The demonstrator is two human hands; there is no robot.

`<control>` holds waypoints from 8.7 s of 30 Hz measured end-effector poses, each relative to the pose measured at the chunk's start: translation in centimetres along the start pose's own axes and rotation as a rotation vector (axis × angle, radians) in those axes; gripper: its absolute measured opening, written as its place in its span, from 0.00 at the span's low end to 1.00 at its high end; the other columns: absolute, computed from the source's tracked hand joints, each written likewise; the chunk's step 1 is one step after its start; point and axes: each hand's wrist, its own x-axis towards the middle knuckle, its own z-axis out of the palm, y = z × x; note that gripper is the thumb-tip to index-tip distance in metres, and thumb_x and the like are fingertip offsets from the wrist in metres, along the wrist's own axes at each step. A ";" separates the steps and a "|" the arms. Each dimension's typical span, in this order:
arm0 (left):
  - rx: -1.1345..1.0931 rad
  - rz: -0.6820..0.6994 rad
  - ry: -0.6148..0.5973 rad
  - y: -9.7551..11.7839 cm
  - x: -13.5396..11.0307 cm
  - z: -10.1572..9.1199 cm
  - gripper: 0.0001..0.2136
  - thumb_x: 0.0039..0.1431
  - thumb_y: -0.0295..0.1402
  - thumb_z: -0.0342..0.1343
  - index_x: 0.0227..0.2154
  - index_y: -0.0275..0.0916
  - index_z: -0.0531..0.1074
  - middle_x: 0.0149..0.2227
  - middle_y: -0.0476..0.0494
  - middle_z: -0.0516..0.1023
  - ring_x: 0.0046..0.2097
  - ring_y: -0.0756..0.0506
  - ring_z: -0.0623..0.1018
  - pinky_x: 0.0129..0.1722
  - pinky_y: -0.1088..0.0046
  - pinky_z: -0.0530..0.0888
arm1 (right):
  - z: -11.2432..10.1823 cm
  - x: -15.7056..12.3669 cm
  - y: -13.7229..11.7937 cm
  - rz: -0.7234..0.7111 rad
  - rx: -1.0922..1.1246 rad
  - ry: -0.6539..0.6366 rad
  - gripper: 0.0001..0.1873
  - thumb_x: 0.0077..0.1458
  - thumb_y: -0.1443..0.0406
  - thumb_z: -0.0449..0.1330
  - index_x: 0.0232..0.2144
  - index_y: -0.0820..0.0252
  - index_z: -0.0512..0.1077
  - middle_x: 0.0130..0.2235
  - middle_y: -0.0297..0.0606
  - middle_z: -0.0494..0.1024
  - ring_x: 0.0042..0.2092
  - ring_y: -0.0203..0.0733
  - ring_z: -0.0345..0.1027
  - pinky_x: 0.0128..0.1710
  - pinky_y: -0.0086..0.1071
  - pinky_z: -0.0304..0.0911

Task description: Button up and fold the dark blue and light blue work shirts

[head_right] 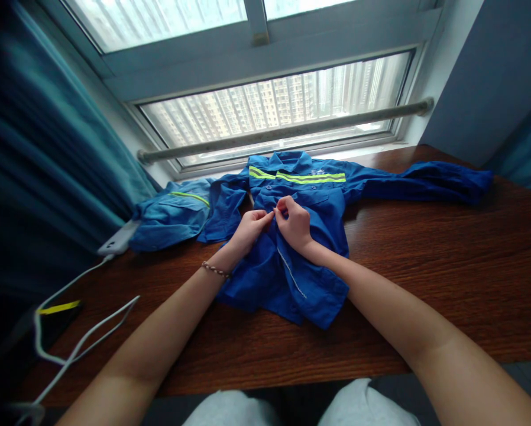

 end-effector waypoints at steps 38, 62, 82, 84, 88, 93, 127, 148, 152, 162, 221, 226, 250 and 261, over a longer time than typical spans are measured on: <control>-0.193 0.023 0.103 -2.7 1.1 0.3 0.08 0.45 0.33 0.55 0.20 0.36 0.63 0.17 0.55 0.61 0.20 0.55 0.60 0.21 0.80 0.57 | -1.6 3.3 2.0 0.815 0.609 -0.617 0.13 0.44 0.57 0.61 0.27 0.60 0.65 0.22 0.29 0.68 0.18 0.27 0.56 0.14 0.21 0.50; 0.852 0.467 -0.299 0.1 -7.3 -2.4 0.23 0.52 0.44 0.51 0.50 0.40 0.62 0.56 0.36 0.59 0.59 0.39 0.55 0.55 0.54 0.55 | -15.8 2.0 3.0 0.837 0.512 -0.553 0.15 0.34 0.58 0.67 0.22 0.62 0.70 0.21 0.33 0.72 0.21 0.33 0.65 0.21 0.26 0.59; 1.038 0.451 -0.269 1.3 -9.2 -0.5 0.18 0.55 0.47 0.46 0.42 0.41 0.68 0.34 0.44 0.73 0.32 0.48 0.73 0.29 0.75 0.64 | -12.3 0.3 0.0 0.843 0.610 -0.843 0.13 0.31 0.65 0.68 0.22 0.64 0.70 0.22 0.30 0.73 0.23 0.32 0.66 0.24 0.24 0.61; 1.037 0.438 -0.311 1.1 -9.5 0.1 0.19 0.53 0.47 0.48 0.44 0.42 0.67 0.34 0.45 0.72 0.31 0.48 0.73 0.29 0.75 0.64 | -11.5 -0.1 -0.5 0.813 0.660 -0.793 0.15 0.28 0.67 0.68 0.23 0.62 0.69 0.24 0.28 0.73 0.24 0.31 0.65 0.25 0.24 0.60; 0.924 0.395 -0.389 0.4 -9.3 0.3 0.12 0.52 0.41 0.52 0.36 0.42 0.70 0.31 0.47 0.70 0.30 0.50 0.71 0.29 0.76 0.65 | -10.7 -0.6 -0.9 0.748 0.619 -0.804 0.13 0.29 0.66 0.68 0.21 0.63 0.71 0.23 0.29 0.73 0.24 0.30 0.64 0.27 0.24 0.58; 0.668 0.372 -0.387 0.6 -8.9 0.2 0.03 0.51 0.32 0.54 0.27 0.38 0.70 0.32 0.47 0.68 0.32 0.51 0.69 0.31 0.77 0.66 | -11.0 -0.9 -1.3 0.642 0.522 -1.128 0.14 0.35 0.61 0.66 0.27 0.64 0.76 0.25 0.34 0.75 0.25 0.32 0.63 0.25 0.24 0.56; -0.055 -0.148 -0.258 1.6 -9.5 0.8 0.09 0.46 0.35 0.59 0.28 0.34 0.71 0.24 0.46 0.74 0.26 0.48 0.75 0.28 0.74 0.71 | -8.0 -3.0 -1.0 0.850 0.738 -0.942 0.17 0.42 0.57 0.62 0.30 0.65 0.76 0.27 0.37 0.77 0.27 0.33 0.66 0.26 0.25 0.59; -0.305 -0.301 -0.138 2.2 -9.7 0.9 0.10 0.40 0.30 0.63 0.27 0.31 0.71 0.26 0.41 0.78 0.30 0.46 0.77 0.33 0.72 0.73 | -7.6 -3.5 -2.1 0.086 0.330 -0.645 0.06 0.44 0.64 0.61 0.23 0.61 0.76 0.29 0.37 0.73 0.30 0.35 0.67 0.26 0.25 0.62; -0.337 -0.310 -0.112 2.0 -9.7 0.9 0.09 0.39 0.28 0.63 0.26 0.31 0.72 0.26 0.41 0.78 0.30 0.47 0.77 0.33 0.72 0.73 | -7.7 -3.7 -2.4 0.026 0.267 -0.608 0.05 0.46 0.65 0.60 0.25 0.61 0.75 0.28 0.37 0.75 0.29 0.35 0.68 0.25 0.24 0.62; -0.455 -0.314 -0.060 1.9 -9.6 1.1 0.11 0.42 0.35 0.62 0.26 0.32 0.74 0.27 0.44 0.77 0.30 0.50 0.76 0.36 0.73 0.73 | -7.5 -4.4 -2.9 -0.215 0.101 -0.578 0.09 0.52 0.62 0.55 0.28 0.60 0.73 0.31 0.39 0.73 0.30 0.34 0.66 0.28 0.26 0.63; -0.043 0.096 -0.120 1.8 -10.1 1.6 0.12 0.48 0.30 0.57 0.36 0.39 0.63 0.26 0.52 0.69 0.30 0.52 0.70 0.33 0.78 0.65 | -5.7 -5.7 -1.9 0.763 0.681 -0.551 0.15 0.41 0.59 0.61 0.15 0.62 0.61 0.15 0.26 0.59 0.19 0.27 0.49 0.18 0.24 0.43; 0.287 0.257 -0.089 1.3 -10.1 1.3 0.10 0.51 0.28 0.53 0.37 0.39 0.65 0.30 0.47 0.71 0.34 0.49 0.71 0.37 0.75 0.65 | -5.8 -5.4 -1.8 0.749 0.605 -0.589 0.15 0.42 0.58 0.60 0.17 0.62 0.63 0.17 0.28 0.63 0.19 0.28 0.53 0.19 0.24 0.47; 0.246 0.204 0.172 -1.1 -6.4 -1.8 0.08 0.52 0.31 0.51 0.36 0.36 0.65 0.37 0.43 0.72 0.38 0.48 0.73 0.39 0.72 0.69 | -6.0 -6.1 -2.5 0.217 0.274 -0.651 0.12 0.52 0.61 0.53 0.28 0.62 0.73 0.27 0.34 0.73 0.29 0.37 0.64 0.30 0.28 0.58; 0.520 0.176 -0.702 2.4 -8.4 -1.6 0.16 0.42 0.40 0.60 0.33 0.36 0.71 0.30 0.49 0.69 0.29 0.52 0.67 0.26 0.79 0.64 | -7.0 -4.0 -1.4 0.925 0.921 -0.397 0.10 0.35 0.70 0.61 0.27 0.60 0.70 0.24 0.31 0.74 0.24 0.33 0.67 0.27 0.26 0.63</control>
